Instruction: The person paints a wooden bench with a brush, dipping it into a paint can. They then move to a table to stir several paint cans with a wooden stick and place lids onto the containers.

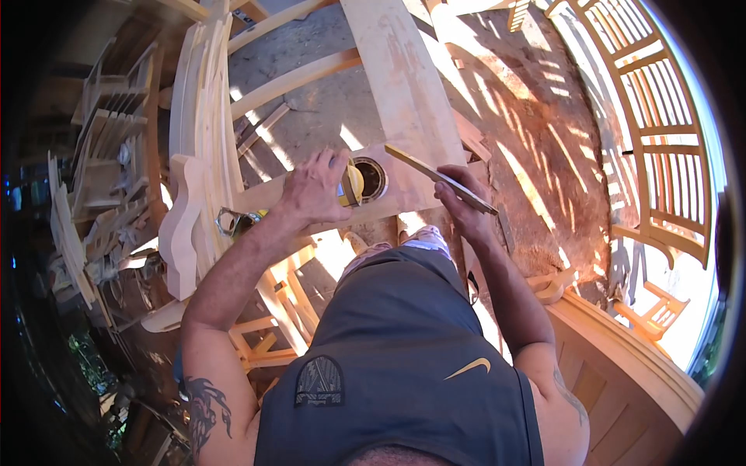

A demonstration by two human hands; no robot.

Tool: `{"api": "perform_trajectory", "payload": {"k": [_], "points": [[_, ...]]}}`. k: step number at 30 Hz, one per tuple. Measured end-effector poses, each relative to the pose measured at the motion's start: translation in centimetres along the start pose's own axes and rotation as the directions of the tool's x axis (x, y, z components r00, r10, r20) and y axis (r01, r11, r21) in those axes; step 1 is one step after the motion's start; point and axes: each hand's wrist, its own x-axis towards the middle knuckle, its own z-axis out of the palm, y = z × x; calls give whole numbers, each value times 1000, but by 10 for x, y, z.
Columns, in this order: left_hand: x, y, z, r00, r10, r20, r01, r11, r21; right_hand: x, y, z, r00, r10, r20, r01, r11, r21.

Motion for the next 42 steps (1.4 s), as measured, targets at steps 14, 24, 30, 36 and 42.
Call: {"api": "perform_trajectory", "payload": {"k": [14, 24, 30, 36, 42], "points": [[5, 2, -4, 998, -14, 54, 13, 1000, 19, -1, 4, -1, 1000, 12, 0, -12, 1000, -5], [5, 2, -5, 999, -2, 37, 1, 1000, 28, 0, 2, -3, 1000, 13, 1, -13, 1000, -2], [4, 1, -4, 1000, 12, 11, -13, 1000, 24, -1, -1, -2, 1000, 10, 4, -10, 1000, -10], [2, 0, -4, 1000, 19, -8, -19, 1000, 24, -1, 1, 1, 1000, 4, -5, -4, 1000, -3], [1, 3, -4, 1000, 18, -19, -18, 999, 27, -3, -1, 2, 1000, -13, -12, 13, 1000, -1]]}}
